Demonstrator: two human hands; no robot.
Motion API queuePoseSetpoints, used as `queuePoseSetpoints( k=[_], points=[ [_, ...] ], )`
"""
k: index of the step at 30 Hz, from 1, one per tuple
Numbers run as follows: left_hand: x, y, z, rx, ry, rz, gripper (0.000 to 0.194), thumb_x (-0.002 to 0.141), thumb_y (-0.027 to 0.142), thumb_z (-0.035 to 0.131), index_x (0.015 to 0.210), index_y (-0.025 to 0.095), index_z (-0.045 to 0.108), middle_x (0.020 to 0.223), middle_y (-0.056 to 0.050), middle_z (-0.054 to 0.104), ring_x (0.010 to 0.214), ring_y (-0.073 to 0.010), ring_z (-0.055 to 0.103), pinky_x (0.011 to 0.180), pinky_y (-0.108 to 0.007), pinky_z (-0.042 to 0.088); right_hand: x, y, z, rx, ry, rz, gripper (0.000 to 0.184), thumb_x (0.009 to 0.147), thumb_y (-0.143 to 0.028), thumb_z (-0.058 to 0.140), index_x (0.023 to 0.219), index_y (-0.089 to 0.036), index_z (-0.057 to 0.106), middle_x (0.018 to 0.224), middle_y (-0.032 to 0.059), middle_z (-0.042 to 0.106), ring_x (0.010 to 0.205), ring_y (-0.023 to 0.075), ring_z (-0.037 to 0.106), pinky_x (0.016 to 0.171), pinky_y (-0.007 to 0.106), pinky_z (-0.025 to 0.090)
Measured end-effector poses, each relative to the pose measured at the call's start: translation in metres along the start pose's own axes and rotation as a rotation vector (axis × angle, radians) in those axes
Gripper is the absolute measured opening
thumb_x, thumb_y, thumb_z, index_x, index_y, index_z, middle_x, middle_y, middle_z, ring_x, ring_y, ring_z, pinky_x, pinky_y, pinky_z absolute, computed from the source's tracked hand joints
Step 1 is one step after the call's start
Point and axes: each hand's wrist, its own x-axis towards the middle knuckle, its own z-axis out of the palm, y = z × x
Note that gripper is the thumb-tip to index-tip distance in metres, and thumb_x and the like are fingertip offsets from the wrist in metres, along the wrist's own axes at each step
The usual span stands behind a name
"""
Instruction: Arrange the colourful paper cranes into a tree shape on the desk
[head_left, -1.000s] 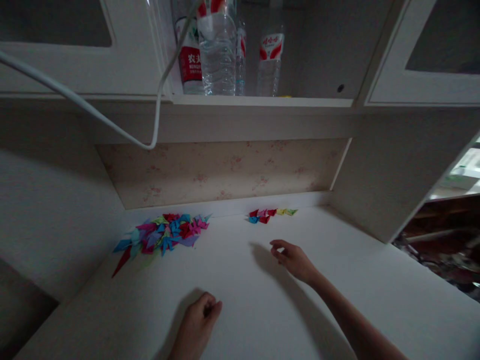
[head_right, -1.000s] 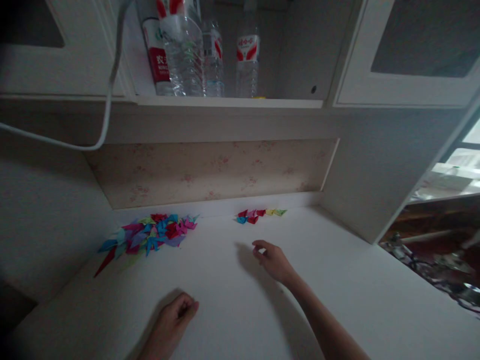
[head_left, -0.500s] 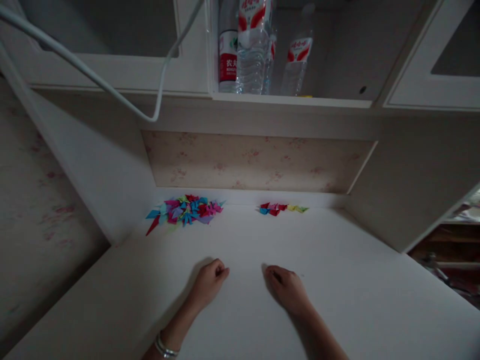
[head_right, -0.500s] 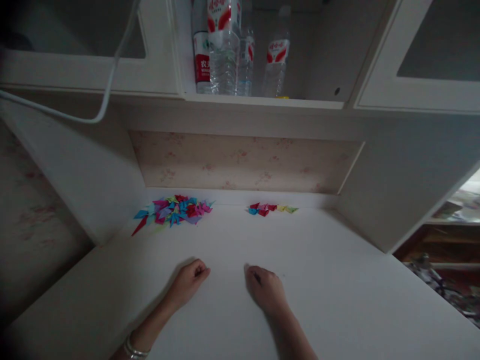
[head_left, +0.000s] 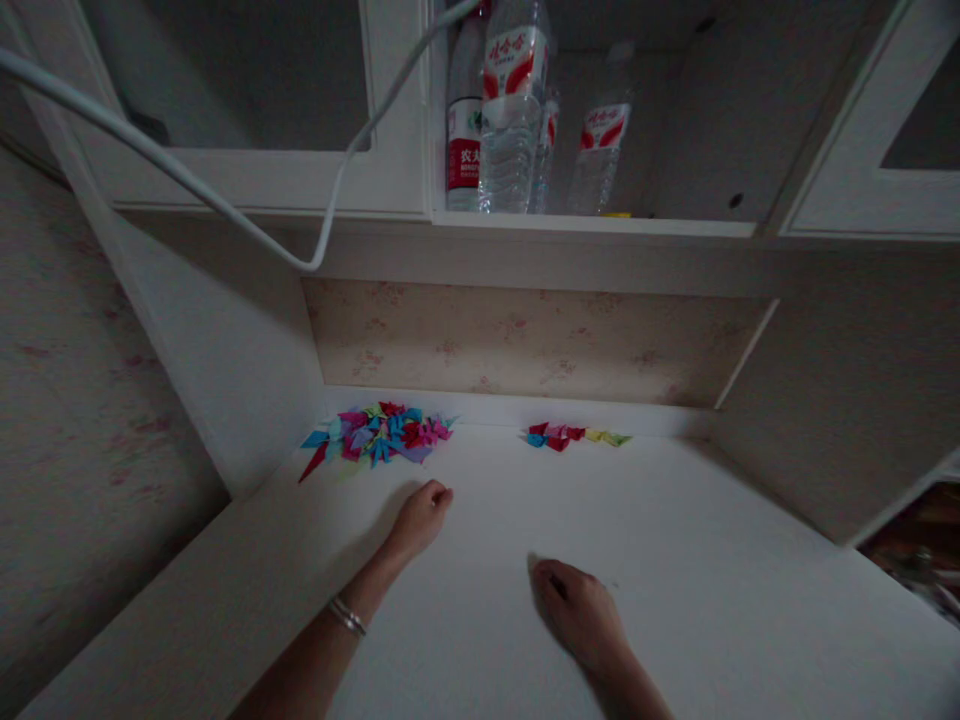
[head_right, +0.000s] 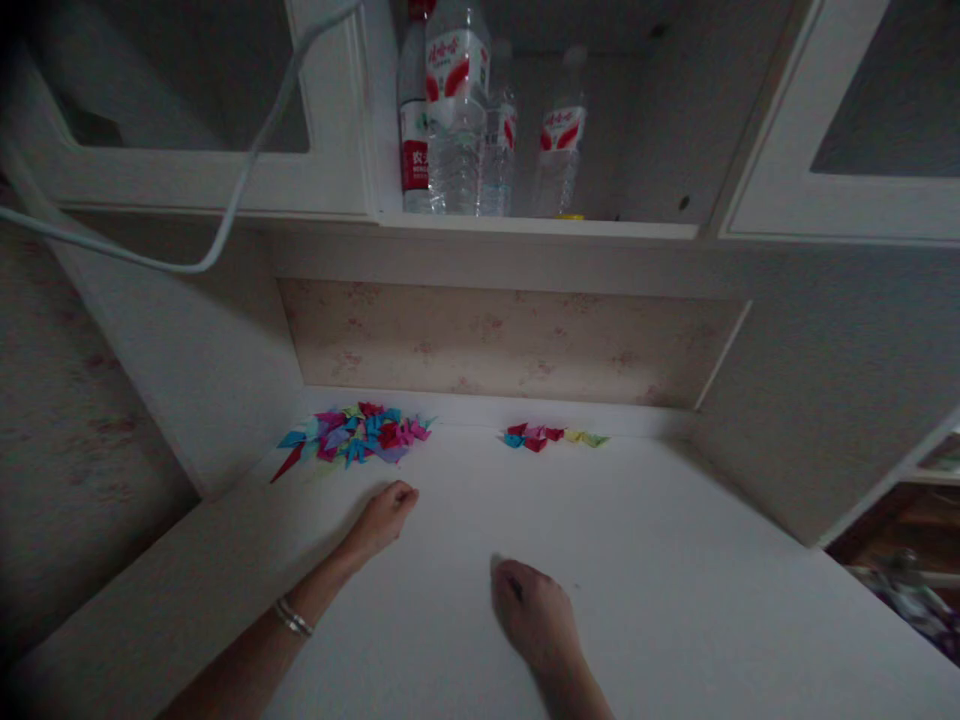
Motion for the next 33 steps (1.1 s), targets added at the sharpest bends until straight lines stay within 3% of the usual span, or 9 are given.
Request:
queuePoseSetpoints(
  k=[5,10,15,20,24,33],
  points=[
    [0.07,0.0,-0.022,0.329,0.106,-0.046,0.019,0.087,0.021,0.048,0.1,0.019,0.062,0.106,-0.009,0.065,0.094,-0.0219,0.063,0.079,-0.03,0.046,0.003,-0.005,-0.006,0.015,-0.013,0.062,0.037,0.092,-0.039,0.037,0.085,-0.028,0.071,0.08,0.0013,0.074,0.077,0.0177,0.069,0.063,0.022,0.04],
    [0.101,-0.009,-0.02,0.565,0.134,-0.033,0.036,0.089,0.015,0.037,0.12,0.017,0.056,0.124,-0.018,0.055,0.097,-0.0301,0.065,0.078,-0.042,0.05,0.006,-0.006,-0.008,-0.002,-0.005,0.095,0.032,0.09,-0.033,0.04,0.086,-0.027,0.072,0.082,0.0019,0.075,0.077,0.0174,0.069,0.063,0.022,0.039],
    [0.114,-0.015,-0.007,0.682,0.153,-0.028,0.038,0.089,0.014,0.035,0.119,0.018,0.058,0.12,-0.018,0.055,0.09,-0.0297,0.067,0.071,-0.041,0.054,0.009,-0.005,-0.007,-0.011,0.023,0.114,0.031,0.09,-0.032,0.042,0.086,-0.028,0.072,0.082,0.0013,0.075,0.074,0.0171,0.069,0.06,0.022,0.037],
    [0.125,-0.015,-0.006,0.725,0.22,-0.009,0.042,0.092,0.015,0.031,0.13,0.018,0.049,0.121,-0.019,0.053,0.086,-0.0286,0.068,0.066,-0.04,0.054,0.009,-0.004,-0.007,-0.015,0.036,0.12,0.03,0.09,-0.031,0.043,0.083,-0.028,0.072,0.079,0.0013,0.075,0.074,0.017,0.069,0.06,0.022,0.036],
    [0.13,-0.016,-0.01,0.727,0.204,0.022,0.038,0.091,0.014,0.032,0.118,0.02,0.059,0.114,-0.016,0.057,0.085,-0.0277,0.068,0.068,-0.039,0.054,0.009,-0.001,-0.005,-0.013,0.045,0.115,0.028,0.09,-0.029,0.044,0.085,-0.028,0.072,0.08,0.0012,0.075,0.073,0.0168,0.069,0.06,0.022,0.036],
    [0.116,-0.008,-0.014,0.563,0.286,0.055,0.036,0.095,0.024,0.03,0.118,0.017,0.056,0.117,-0.019,0.056,0.09,-0.0319,0.065,0.072,-0.046,0.052,0.009,-0.001,-0.006,-0.019,0.042,0.106,0.033,0.092,-0.03,0.04,0.082,-0.026,0.072,0.078,0.0024,0.075,0.072,0.016,0.068,0.058,0.022,0.034]
  ],
)
